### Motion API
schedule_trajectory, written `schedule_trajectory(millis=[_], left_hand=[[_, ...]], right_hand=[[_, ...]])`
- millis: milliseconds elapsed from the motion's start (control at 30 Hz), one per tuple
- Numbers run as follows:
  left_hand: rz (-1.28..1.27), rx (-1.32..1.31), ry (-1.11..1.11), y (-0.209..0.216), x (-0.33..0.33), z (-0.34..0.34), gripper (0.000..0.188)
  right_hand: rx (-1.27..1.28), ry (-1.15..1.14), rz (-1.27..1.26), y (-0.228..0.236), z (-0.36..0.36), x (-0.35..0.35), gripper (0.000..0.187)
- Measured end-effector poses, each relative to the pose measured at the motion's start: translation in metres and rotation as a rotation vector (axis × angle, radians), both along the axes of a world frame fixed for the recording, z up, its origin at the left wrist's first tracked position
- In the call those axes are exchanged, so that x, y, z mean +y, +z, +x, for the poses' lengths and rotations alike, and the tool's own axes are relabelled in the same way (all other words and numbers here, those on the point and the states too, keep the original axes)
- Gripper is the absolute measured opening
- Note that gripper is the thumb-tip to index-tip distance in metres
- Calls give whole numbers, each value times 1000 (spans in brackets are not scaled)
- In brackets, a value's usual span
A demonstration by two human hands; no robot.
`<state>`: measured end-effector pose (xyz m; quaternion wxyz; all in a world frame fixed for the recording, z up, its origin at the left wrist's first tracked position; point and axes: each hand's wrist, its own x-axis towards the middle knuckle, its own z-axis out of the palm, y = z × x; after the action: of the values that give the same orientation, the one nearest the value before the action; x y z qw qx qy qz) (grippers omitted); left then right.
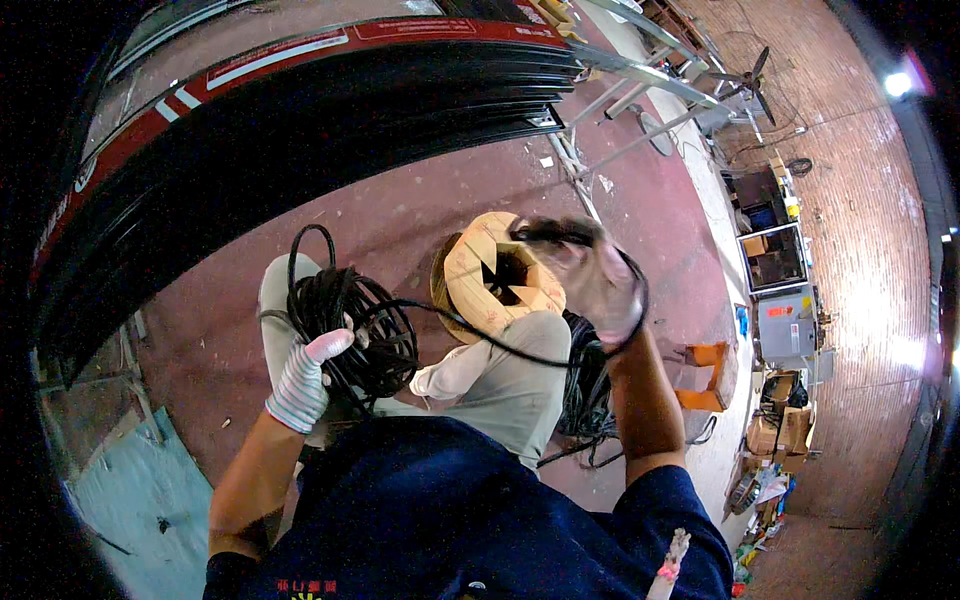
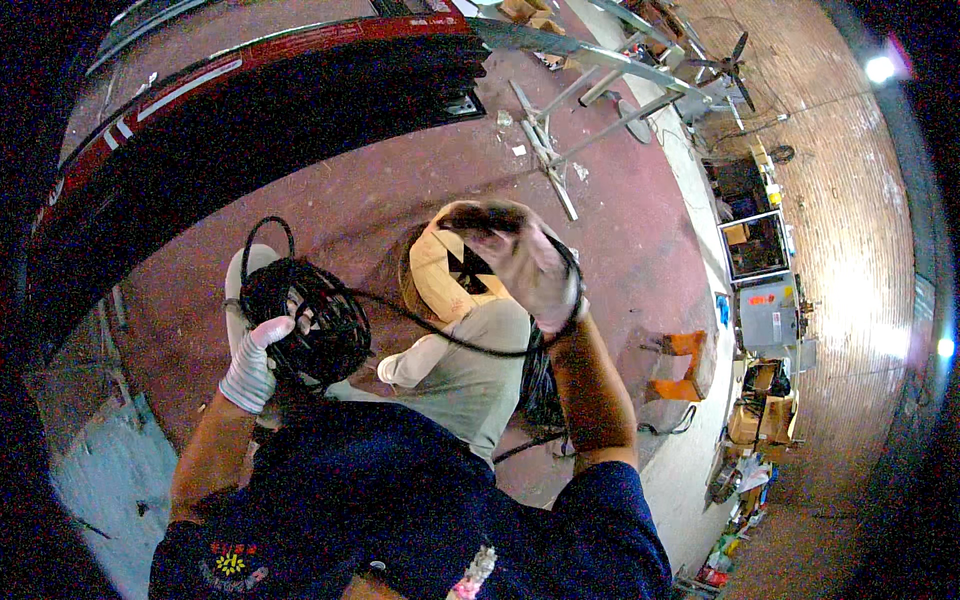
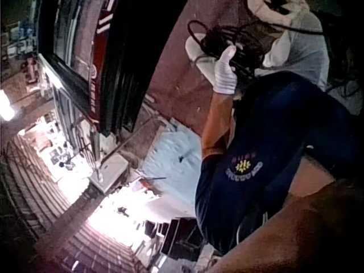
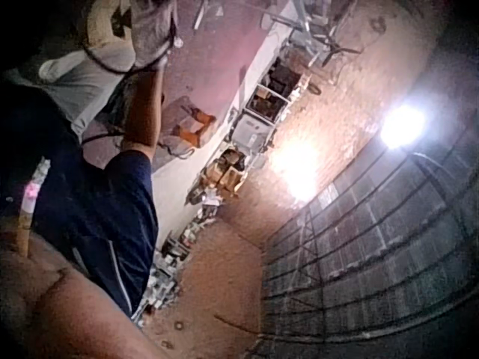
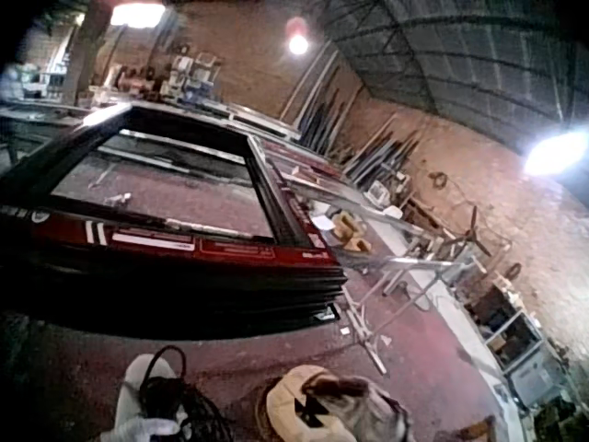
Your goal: The person sits on the floor and installs a black rubber seal onto a window frame. They use pliers to cut the seal to length and press it into the frame's groove, repeating the process for multiple sides.
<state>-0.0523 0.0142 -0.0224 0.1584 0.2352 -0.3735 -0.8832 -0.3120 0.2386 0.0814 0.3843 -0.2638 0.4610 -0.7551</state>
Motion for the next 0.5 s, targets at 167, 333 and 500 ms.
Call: schedule_trajectory(millis=[167,333,500], left_hand=[[109,-76,-27,-8,2,0,68],[146,-40,-101,28,11,-6,41],[177,0,-222,-6,12,-9,25]], right_hand=[[377,-234,392,-7,-49,58,44],[513,-458,1177,-141,-188,176,16],[757,-79,1452,-152,-267,170,18]])
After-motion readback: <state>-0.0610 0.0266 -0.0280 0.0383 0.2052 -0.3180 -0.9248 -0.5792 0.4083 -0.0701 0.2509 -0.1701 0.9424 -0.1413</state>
